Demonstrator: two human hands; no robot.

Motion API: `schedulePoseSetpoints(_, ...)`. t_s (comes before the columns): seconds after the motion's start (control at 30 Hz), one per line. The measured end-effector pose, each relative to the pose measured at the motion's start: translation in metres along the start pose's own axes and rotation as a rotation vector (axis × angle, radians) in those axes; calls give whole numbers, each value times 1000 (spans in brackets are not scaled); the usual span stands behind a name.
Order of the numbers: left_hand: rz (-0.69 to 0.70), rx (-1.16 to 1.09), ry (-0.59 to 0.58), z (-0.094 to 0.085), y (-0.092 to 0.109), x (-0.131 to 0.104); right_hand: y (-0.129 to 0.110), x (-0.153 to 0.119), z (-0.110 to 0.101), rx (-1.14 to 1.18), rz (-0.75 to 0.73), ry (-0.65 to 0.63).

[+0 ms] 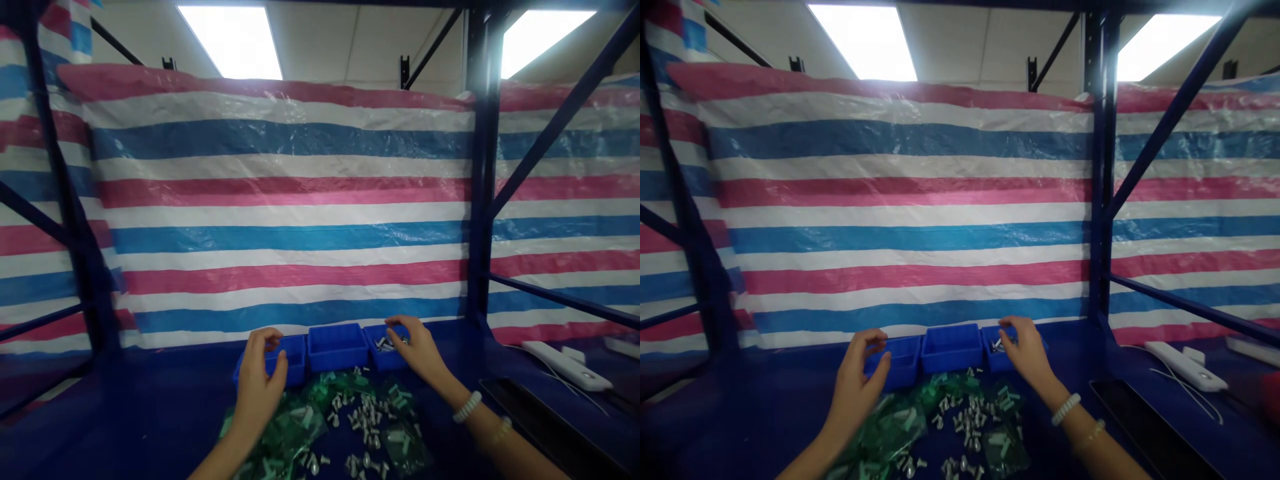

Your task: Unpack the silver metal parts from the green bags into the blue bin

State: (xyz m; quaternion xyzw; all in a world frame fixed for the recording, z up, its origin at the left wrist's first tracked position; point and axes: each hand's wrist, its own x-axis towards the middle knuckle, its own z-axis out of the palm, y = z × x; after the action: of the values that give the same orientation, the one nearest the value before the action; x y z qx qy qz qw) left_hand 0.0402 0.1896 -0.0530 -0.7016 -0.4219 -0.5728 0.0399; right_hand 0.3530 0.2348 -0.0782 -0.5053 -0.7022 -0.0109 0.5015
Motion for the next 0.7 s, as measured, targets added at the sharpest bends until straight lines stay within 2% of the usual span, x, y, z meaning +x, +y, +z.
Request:
schedulePoseSetpoints(0.1, 52, 163, -231, -1, -9, 5, -15, -9, 4, -136, -107, -201)
schedulePoseSetpoints(0.2, 33, 296, -449, 2, -13, 6, -26, -18, 12, -350, -162, -416)
schedulePoseSetpoints(0.3, 47, 352, -605, 7, -15, 4, -27, -23, 20, -420, -159, -481)
schedulePoseSetpoints(0.4, 82, 370, -676, 10, -19, 3, -24, -24, 24, -420, -130, -487)
schedulePoseSetpoints(0.57, 68, 364, -703, 11, -24, 2, -18, -24, 26, -357, -108, -484)
schedulePoseSetpoints(0.7, 118, 386, -732, 12, -25, 0, -14, -24, 29, -318, -96, -501)
